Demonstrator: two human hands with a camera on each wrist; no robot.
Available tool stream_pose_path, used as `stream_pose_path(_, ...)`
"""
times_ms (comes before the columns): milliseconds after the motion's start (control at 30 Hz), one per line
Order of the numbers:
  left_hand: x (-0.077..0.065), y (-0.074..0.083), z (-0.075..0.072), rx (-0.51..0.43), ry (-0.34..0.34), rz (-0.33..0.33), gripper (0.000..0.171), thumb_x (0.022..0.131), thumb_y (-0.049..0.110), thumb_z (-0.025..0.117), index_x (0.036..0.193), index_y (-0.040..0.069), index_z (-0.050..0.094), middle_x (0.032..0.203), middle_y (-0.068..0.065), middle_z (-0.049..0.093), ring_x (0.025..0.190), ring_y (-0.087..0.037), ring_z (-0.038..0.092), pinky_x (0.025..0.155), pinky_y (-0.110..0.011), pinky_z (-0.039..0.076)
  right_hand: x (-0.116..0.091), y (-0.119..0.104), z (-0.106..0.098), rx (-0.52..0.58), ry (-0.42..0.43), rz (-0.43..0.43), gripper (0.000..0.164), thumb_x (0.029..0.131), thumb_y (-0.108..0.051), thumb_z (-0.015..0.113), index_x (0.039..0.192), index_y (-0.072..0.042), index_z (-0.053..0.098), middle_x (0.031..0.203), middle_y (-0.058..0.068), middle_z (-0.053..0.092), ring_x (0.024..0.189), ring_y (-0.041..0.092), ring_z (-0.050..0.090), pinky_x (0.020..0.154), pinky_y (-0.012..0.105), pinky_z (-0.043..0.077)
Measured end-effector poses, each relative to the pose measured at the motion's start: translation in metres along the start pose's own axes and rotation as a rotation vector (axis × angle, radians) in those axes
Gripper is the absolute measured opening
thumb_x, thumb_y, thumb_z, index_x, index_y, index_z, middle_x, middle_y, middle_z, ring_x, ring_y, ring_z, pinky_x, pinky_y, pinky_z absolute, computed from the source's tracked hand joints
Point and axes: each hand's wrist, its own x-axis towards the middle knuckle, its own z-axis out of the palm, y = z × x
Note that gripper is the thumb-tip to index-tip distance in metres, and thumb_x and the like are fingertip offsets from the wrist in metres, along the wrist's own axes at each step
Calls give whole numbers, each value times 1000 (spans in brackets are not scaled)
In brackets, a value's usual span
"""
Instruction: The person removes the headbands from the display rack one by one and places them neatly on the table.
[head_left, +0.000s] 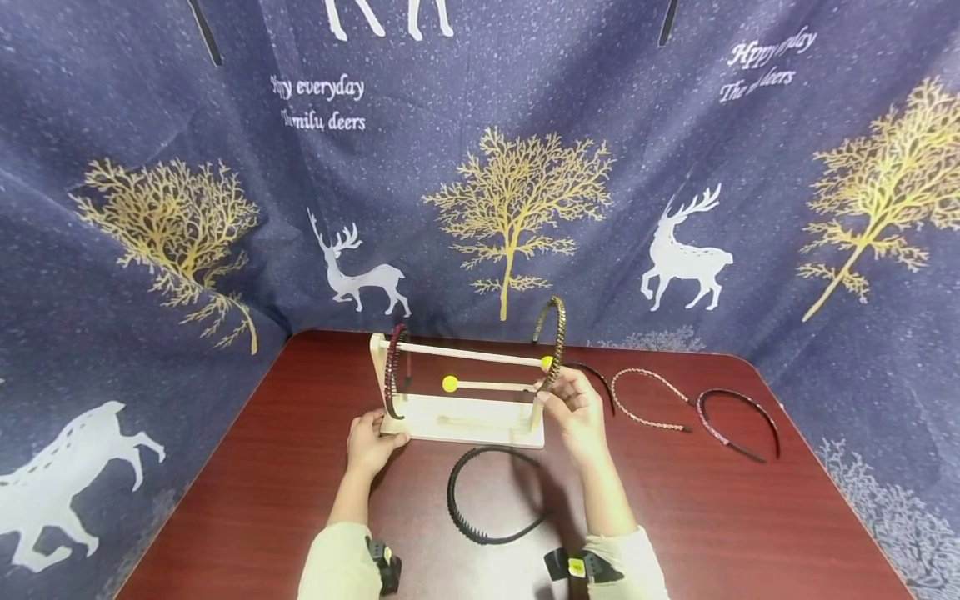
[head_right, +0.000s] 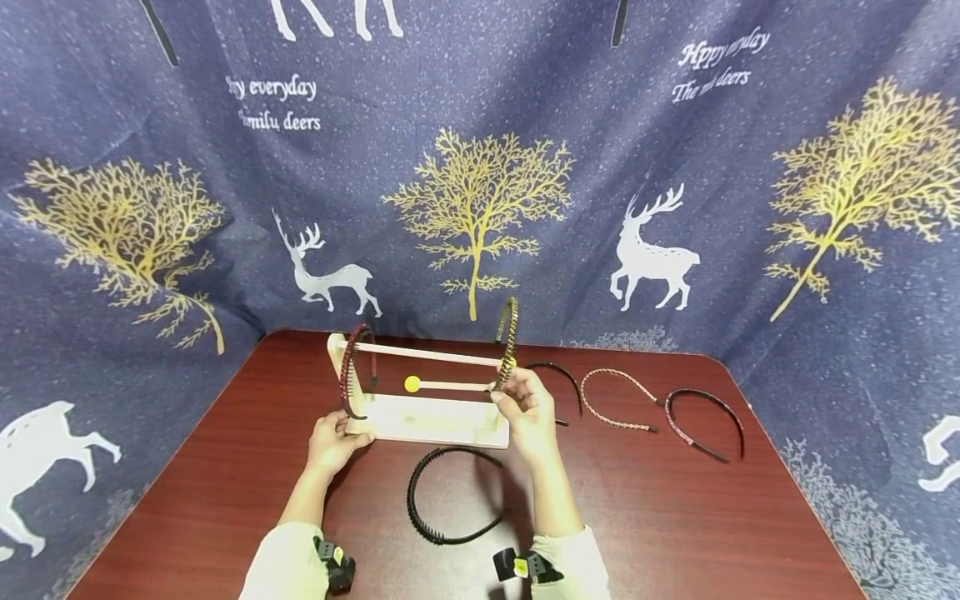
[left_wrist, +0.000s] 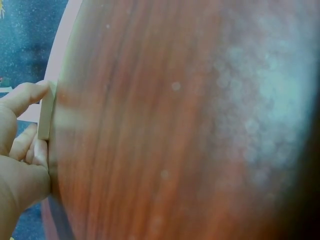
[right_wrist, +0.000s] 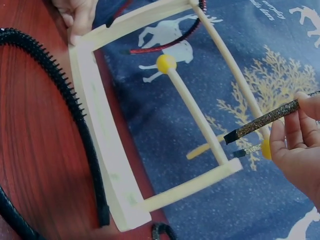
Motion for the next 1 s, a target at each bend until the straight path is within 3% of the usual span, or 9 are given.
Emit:
stream_pose_path(200,0,2,0,1,0,-2,64,69,8,79,122,-11,49,114,-26,45,106,-40,50,92,-46,39,-6,-9,-13,1,29,-6,29,79,19,56,107,12,52,88,5,65,83,18,62,75,25,49)
stream_pose_path(333,-1,5,-1,-2,-5,-5,64,69,8,78,122,-11,49,115,-27,44,106,-41,49,93,-47,38,-13,-15,-23,-25,29,-20,29,79,20,55,107,17,49,87,8,65,82,20,61,73,24,50)
stream_pose_path(633,-3,7,-2,-2,-10,-18,64,69,7,78,122,-12,49,114,-27,45,107,-40,49,93,-46,38,-33,-25,-48,-65,-52,-79,37,74,27,51,104,6,58,91,4,66,84,13,61,74,22,49)
stream_pose_path(733,-3,7,-1,-4,-11,-19,64,69,7,78,122,-12,49,114,-27,45,107,-41,49,93,-46,38,-41,-26,-55,-82,-60,-89,36,74,27,52,103,8,58,90,5,67,83,13,62,74,22,49)
stream_pose_path(1000,-3,8,-3,4,-8,-19,65,68,9,79,122,-12,50,113,-27,45,106,-41,50,92,-47,37,-60,-27,-72,-184,-36,4,30,73,25,56,97,9,63,86,4,66,81,11,61,73,22,50)
